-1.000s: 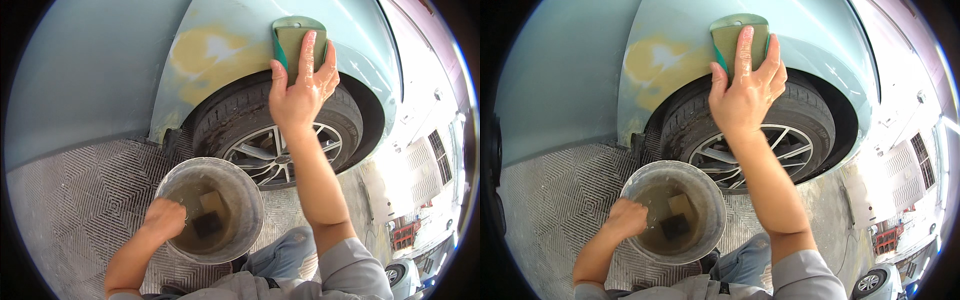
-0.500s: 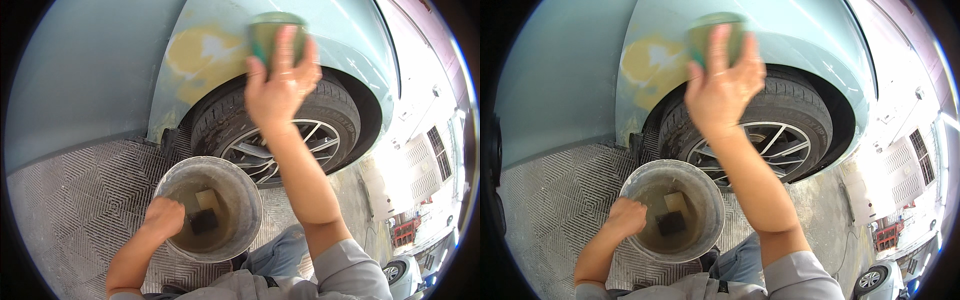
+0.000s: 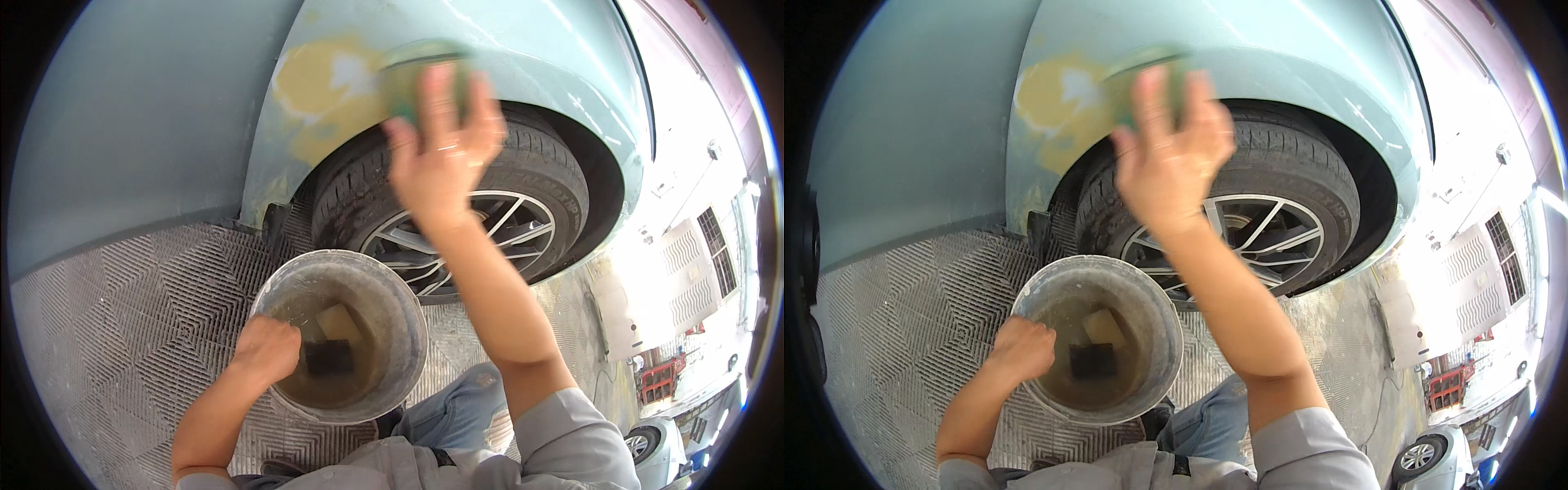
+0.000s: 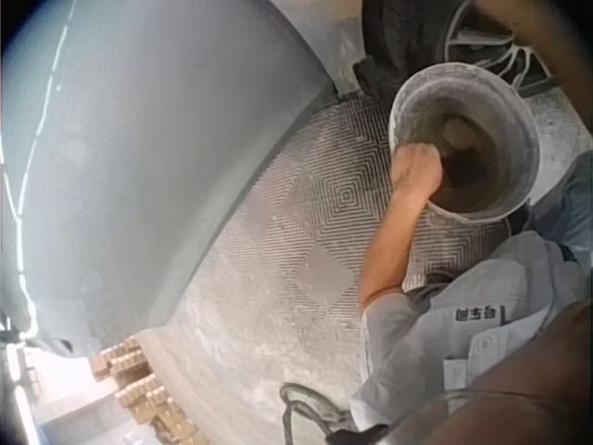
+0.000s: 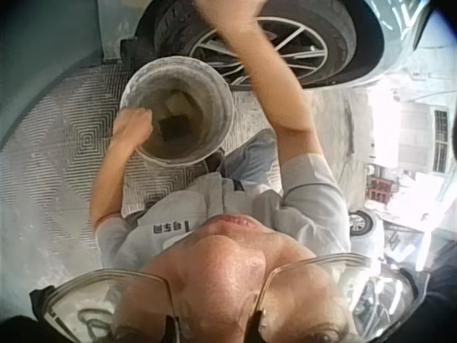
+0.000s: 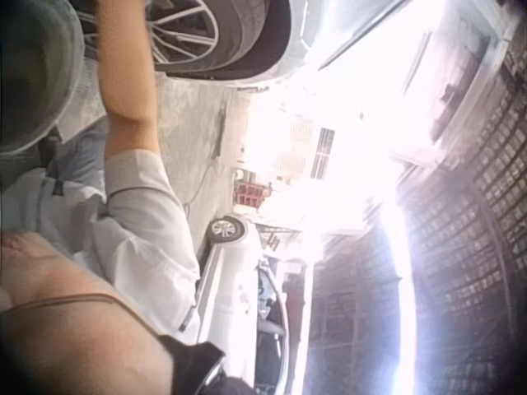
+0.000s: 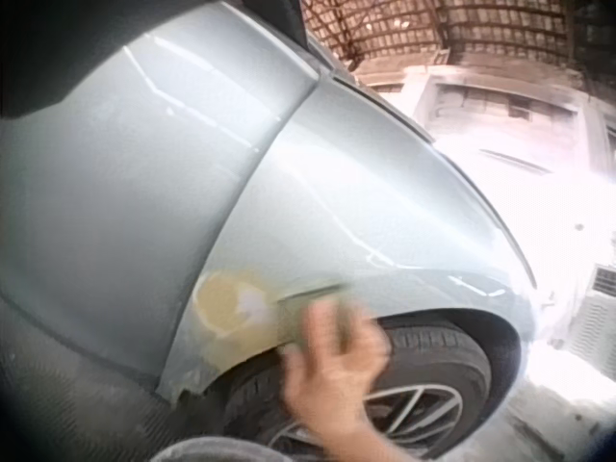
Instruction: The person sands a yellowish patch on the front wheel arch of a light blue car using a green sanding block and water from a bucket. They repeatedly rub the area, dip the block in water, and occasionally touch the surface with their hand.
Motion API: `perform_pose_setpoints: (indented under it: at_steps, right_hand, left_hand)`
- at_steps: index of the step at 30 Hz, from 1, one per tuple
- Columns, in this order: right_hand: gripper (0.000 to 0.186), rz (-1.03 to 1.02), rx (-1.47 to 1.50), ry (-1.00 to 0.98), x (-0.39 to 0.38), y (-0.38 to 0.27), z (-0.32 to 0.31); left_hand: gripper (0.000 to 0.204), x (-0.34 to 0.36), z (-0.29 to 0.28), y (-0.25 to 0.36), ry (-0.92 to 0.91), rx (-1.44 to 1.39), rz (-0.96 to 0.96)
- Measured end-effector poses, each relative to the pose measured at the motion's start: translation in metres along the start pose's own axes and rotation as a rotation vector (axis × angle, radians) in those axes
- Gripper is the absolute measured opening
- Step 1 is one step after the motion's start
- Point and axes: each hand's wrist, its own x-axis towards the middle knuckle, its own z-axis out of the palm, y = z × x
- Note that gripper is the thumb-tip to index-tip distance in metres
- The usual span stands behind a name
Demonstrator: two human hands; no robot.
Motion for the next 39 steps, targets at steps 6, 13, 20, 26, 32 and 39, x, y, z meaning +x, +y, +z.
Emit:
perform_pose_setpoints:
  at_steps: [6, 13, 20, 26, 32, 39]
  right_hand:
    - [0.071, -0.203, 0.052, -0.295, -0.013, -0.014, 0.000]
    - [0.069, -0.058, -0.052, -0.005, 0.000, 0.018, -0.010]
    - [0.066, -0.544, -0.050, -0.430, 0.003, 0.012, -0.011]
    - [0.071, -0.275, -0.133, -0.036, 0.037, 0.063, -0.051]
    - [0.066, -0.483, -0.045, -0.386, 0.006, 0.007, -0.009]
    - [0.062, -0.304, -0.121, -0.168, 0.037, 0.065, -0.056]
  left_hand:
    - [0.011, -0.004, -0.002, -0.001, 0.090, -0.034, 0.015]
    - [0.011, -0.003, 0.001, -0.001, 0.135, -0.062, 0.021]
    - [0.017, -0.003, 0.000, -0.004, 0.093, -0.078, 0.027]
    - [0.017, -0.002, 0.005, -0.003, 0.114, -0.099, 0.013]
    - [0.011, -0.005, 0.004, -0.002, 0.153, -0.065, 0.048]
    - [0.018, -0.003, 0.008, -0.003, 0.116, -0.061, 0.014]
